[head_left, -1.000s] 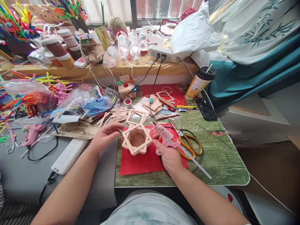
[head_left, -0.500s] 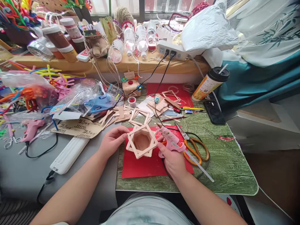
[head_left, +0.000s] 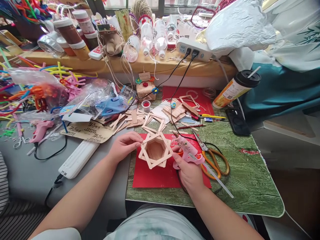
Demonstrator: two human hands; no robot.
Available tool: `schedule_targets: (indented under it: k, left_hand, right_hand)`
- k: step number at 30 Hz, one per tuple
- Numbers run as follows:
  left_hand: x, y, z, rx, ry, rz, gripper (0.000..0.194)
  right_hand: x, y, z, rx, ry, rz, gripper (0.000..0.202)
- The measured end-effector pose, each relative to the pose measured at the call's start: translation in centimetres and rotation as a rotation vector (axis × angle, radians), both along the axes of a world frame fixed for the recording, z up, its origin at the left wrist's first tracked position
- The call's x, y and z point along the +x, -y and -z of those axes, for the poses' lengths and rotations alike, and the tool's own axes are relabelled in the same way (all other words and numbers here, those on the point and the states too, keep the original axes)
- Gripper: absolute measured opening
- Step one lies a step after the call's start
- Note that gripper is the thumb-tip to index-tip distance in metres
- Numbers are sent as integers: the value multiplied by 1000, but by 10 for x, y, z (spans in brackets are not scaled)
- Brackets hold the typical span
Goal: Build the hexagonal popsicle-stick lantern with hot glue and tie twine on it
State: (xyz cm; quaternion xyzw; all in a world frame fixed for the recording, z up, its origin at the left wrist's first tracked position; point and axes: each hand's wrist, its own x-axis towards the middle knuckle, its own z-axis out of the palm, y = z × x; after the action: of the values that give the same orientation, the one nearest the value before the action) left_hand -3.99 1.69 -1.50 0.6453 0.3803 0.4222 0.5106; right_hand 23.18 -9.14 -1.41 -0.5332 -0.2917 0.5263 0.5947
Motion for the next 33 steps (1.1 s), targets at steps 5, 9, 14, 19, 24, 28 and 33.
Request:
schedule_targets:
  k: [5, 9, 14, 19, 24, 28, 33]
  left_hand:
    - [-6, -4, 2, 6, 4, 75, 24]
    - [-8, -6, 6, 14, 28, 86, 16]
    - [-8, -7, 7, 36, 56, 117, 16]
    - [-7, -6, 4, 23, 68, 78, 15]
    - [-4, -5, 3, 3, 96, 71, 15]
    - [-5, -5, 2, 6, 89, 73, 15]
    - [-6, -5, 2, -4, 97, 82, 16]
  right_hand:
    - [1, 0, 1, 26, 13, -9, 23]
    - [0, 3, 3, 19, -1, 13, 25]
    - [-1, 7, 5, 11, -48, 35, 25]
    - [0, 7, 5, 39, -69, 22, 23]
    - [0, 7, 4, 77, -49, 9, 22]
    - [1, 8, 6, 89, -46, -8, 24]
    - [1, 7, 8, 69, -7, 3, 24]
